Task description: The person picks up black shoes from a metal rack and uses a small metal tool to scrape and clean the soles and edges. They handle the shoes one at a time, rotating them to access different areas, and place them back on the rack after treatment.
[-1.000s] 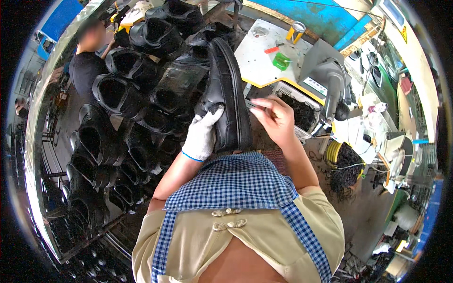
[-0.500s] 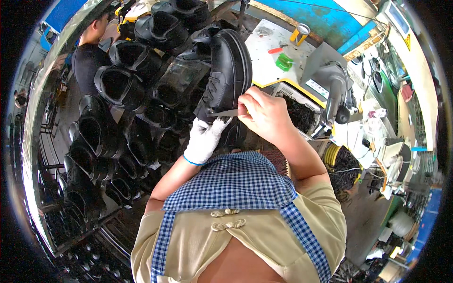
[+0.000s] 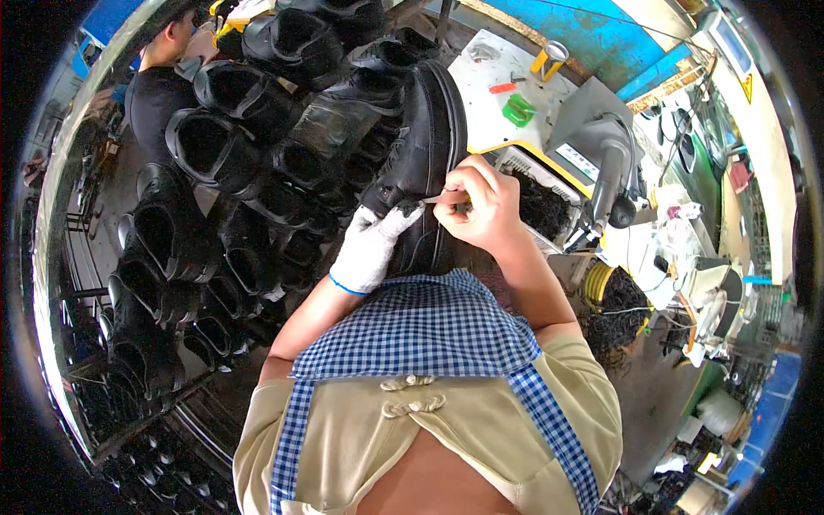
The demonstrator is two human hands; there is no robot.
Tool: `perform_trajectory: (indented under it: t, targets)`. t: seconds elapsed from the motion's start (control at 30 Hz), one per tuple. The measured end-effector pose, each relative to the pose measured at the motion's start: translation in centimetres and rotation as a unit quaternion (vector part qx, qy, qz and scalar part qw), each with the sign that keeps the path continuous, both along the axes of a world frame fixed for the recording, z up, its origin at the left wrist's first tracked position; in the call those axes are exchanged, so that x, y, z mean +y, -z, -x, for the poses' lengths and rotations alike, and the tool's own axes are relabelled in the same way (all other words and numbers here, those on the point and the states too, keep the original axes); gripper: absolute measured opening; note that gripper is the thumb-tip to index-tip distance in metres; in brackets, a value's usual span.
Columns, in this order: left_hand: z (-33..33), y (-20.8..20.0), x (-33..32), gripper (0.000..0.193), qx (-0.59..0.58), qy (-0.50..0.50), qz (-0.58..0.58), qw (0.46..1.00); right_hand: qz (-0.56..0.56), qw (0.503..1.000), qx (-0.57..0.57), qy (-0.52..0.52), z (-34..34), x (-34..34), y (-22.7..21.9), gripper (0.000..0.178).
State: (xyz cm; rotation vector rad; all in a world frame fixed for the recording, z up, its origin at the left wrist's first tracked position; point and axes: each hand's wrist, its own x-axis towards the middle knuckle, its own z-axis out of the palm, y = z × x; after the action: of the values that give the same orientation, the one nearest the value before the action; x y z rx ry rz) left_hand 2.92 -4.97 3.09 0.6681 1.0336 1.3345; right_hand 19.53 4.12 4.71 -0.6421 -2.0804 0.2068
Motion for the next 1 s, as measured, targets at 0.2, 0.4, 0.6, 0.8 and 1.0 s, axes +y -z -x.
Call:
perform_trajectory:
  t: [0.2, 0.4, 0.6, 0.8, 1.0]
  targets:
    - [-0.5, -1.0, 0.4, 0.034, -0.085, 0.011, 0.020, 0.996, 0.014, 0.998, 0.053, -0.026, -0.8, 0.3, 0.8, 0.024]
    - [-0.6, -1.6, 1.0, 0.028, -0.138, 0.015, 0.025, 0.990, 0.055, 0.993, 0.090, -0.049, -1.2, 0.3, 0.8, 0.021]
    - [-0.7, -1.2, 1.0, 0.027, -0.088, -0.011, 0.023, 0.996, -0.052, 0.997, 0.043, -0.023, -0.6, 0.6, 0.8, 0.022]
    - [-0.3, 0.0, 1.4, 0.026, -0.083, -0.037, 0.043, 0.995, 0.193, 0.968, 0.052, -0.153, -1.1, -1.0, 1.5, 0.027]
    - [0.4, -1.9, 1.9, 0.027, -0.139, -0.036, 0.014, 0.990, 0.420, 0.880, 0.183, -0.123, -4.0, -0.5, 1.8, 0.022]
